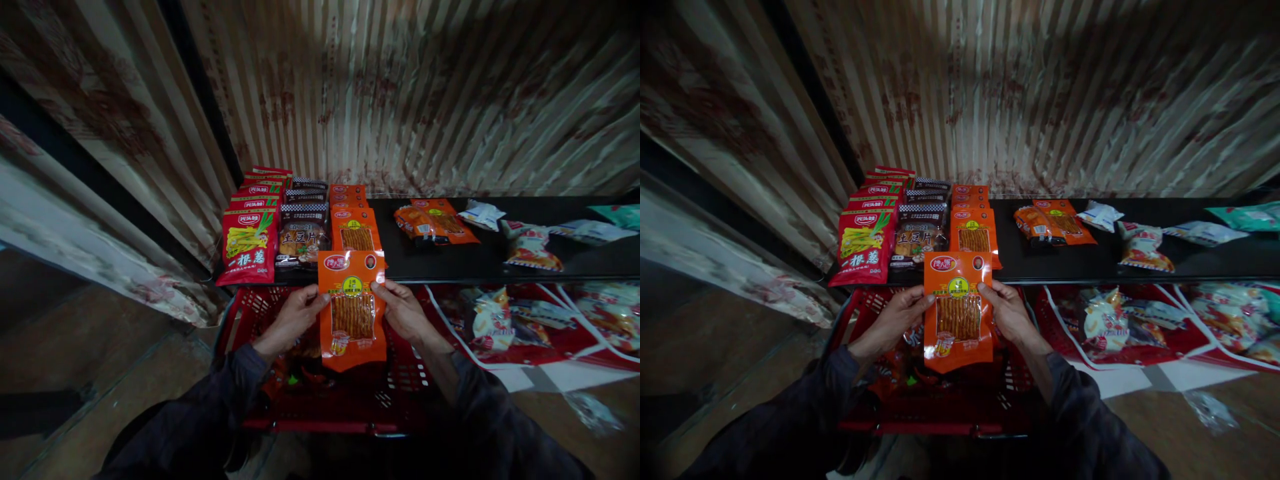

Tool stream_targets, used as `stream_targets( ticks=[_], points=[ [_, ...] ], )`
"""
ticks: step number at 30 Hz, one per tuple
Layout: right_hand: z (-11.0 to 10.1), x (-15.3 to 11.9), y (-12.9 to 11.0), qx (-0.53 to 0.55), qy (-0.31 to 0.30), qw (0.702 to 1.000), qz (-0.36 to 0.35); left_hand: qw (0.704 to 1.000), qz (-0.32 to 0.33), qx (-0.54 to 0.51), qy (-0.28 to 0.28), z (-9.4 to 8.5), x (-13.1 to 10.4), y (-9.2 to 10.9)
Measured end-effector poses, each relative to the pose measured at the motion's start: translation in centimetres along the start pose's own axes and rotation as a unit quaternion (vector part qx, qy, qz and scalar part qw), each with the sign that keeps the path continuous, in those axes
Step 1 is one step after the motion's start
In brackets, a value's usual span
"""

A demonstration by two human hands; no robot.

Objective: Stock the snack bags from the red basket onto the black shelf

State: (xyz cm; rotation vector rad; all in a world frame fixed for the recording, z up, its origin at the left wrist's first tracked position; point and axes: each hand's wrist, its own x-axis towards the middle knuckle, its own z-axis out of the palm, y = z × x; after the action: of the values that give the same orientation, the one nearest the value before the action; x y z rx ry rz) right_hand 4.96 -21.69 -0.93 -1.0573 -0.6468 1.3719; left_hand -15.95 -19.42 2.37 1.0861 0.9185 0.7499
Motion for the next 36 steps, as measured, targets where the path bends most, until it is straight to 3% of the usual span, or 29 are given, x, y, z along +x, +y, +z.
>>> stream_targets(
  ticks=[5, 11, 15, 19, 27, 36],
  points=[
    [-0.2, -0.4, -0.1, 0.011, -0.040, 0.999, 0.018, 0.999, 0.014, 0.010, 0.038, -0.4, 0.0, -0.3],
    [-0.3, -1.1, -0.3, -0.004, -0.112, 0.992, 0.059, 0.997, 0.019, -0.062, 0.052, -0.6, 0.3, 0.1],
    [0.2, -1.1, -0.1, -0.018, -0.118, 0.992, 0.051, 0.995, 0.027, -0.042, 0.089, -0.7, 0.5, 0.5],
    [0.5, -0.9, 0.2, -0.024, -0.090, 0.995, 0.036, 0.995, 0.035, 0.001, 0.097, -1.0, 0.6, 0.5],
    [0.2, -0.2, 0.2, -0.004, 0.015, 0.999, 0.041, 0.998, 0.011, 0.049, 0.023, -1.7, 0.8, -0.4],
    [0.1, 0.1, 0.3, 0.044, 0.097, 0.994, 0.010, 0.999, -0.017, 0.020, -0.025, 0.0, 0.2, -1.2]
  ],
)
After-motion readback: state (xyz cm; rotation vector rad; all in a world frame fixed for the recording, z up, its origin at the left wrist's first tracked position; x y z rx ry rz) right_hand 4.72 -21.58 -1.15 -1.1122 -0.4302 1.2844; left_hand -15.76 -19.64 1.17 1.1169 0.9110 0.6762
